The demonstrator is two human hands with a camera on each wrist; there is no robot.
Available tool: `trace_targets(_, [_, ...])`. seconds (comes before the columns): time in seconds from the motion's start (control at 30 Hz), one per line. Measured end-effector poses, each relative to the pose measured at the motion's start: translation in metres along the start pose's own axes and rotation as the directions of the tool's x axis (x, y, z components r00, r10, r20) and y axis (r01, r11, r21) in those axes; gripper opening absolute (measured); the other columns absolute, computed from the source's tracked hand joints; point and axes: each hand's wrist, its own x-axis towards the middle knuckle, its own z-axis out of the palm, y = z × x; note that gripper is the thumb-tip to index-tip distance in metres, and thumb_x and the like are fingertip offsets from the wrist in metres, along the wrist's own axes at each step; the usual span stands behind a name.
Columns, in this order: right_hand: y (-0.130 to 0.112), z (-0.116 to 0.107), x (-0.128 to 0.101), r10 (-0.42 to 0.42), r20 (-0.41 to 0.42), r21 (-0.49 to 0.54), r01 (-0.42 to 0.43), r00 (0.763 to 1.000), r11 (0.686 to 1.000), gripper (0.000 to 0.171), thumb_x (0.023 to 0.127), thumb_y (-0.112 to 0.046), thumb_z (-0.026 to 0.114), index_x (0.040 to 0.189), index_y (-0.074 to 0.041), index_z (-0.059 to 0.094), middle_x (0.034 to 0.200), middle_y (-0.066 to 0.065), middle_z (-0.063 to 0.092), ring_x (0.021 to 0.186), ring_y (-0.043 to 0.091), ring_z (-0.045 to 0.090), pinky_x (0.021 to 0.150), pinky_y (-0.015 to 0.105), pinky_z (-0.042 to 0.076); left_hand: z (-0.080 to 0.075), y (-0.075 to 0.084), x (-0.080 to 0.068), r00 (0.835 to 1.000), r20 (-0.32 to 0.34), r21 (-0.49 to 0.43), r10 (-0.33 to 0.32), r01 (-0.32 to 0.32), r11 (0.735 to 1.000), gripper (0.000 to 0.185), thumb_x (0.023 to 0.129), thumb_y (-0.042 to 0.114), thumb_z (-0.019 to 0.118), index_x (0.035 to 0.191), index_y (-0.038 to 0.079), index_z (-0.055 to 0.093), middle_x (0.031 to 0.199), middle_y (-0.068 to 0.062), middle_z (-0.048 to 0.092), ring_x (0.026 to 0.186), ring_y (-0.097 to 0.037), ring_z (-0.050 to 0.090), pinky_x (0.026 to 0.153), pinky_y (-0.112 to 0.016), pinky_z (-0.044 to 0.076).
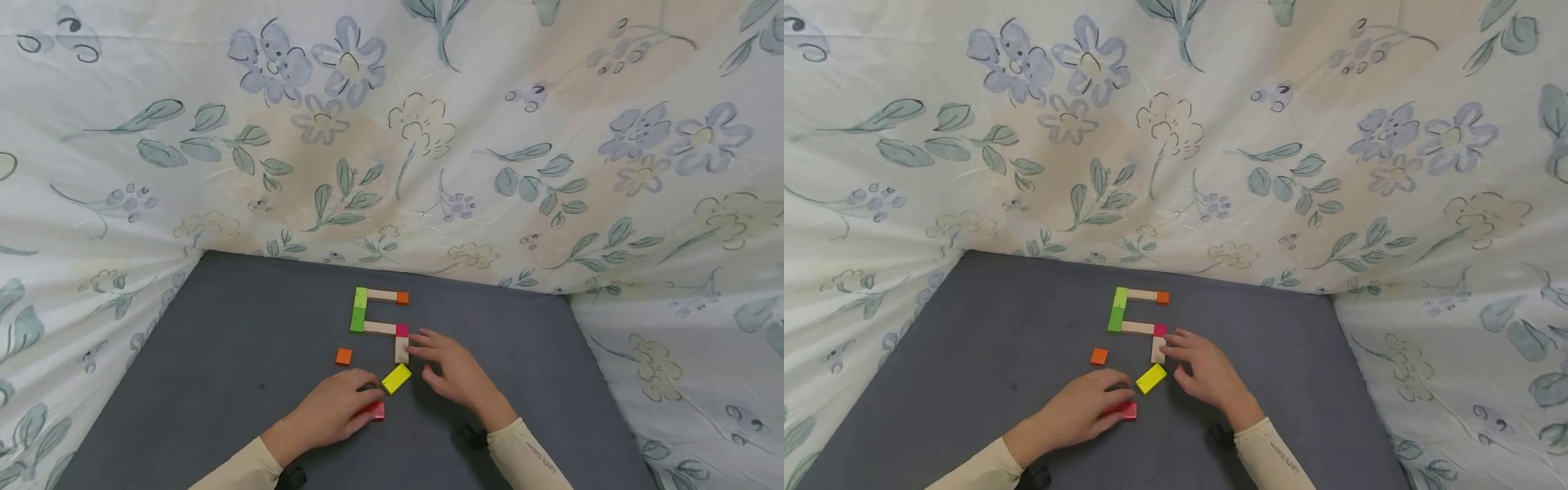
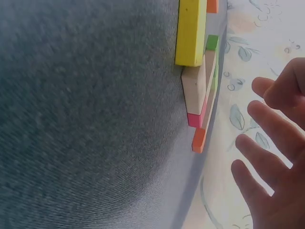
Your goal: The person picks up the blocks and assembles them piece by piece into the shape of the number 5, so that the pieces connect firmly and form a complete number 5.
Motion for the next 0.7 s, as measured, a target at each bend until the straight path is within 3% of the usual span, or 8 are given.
trace_targets(0.17, [-0.005,0.002,-0.008,-0.014,0.043,0.030,0.013,0.999,0.999,0.051,0.096,-0.006,0.072,0.145,-0.020,0.073,0.158,-0.004,0.059,0.153,0.020,0.045,0.112,0.055,0.050,0.005,0.000,0.000,0.997,0.062,0.010,-0.053,0.053,0.999,0.037,0.096,0.030,0.087,0.130,0.016,0.078,0.124,0.002,0.069,0.112,-0.015,0.064,0.099,-0.034,0.058])
trace_targets(0.33, [-0.008,0.007,-0.010,-0.019,0.088,0.053,0.014,0.996,0.998,0.049,0.097,-0.007,0.069,0.145,-0.017,0.073,0.158,-0.005,0.058,0.151,0.016,0.047,0.105,0.051,0.056,0.009,-0.001,0.003,0.993,0.104,0.021,-0.063,0.061,0.998,0.040,0.094,0.030,0.089,0.130,0.016,0.078,0.125,0.002,0.069,0.113,-0.015,0.064,0.099,-0.035,0.058])
trace_targets(0.7, [-0.009,0.019,-0.012,-0.065,0.110,0.056,0.059,0.992,0.997,0.042,0.099,-0.009,0.069,0.139,-0.016,0.077,0.156,-0.005,0.060,0.148,0.015,0.051,0.107,0.049,0.055,0.012,-0.002,0.007,0.990,0.132,0.038,-0.056,0.052,0.998,0.032,0.096,0.028,0.088,0.124,0.015,0.080,0.120,0.002,0.071,0.112,-0.015,0.066,0.100,-0.035,0.057])
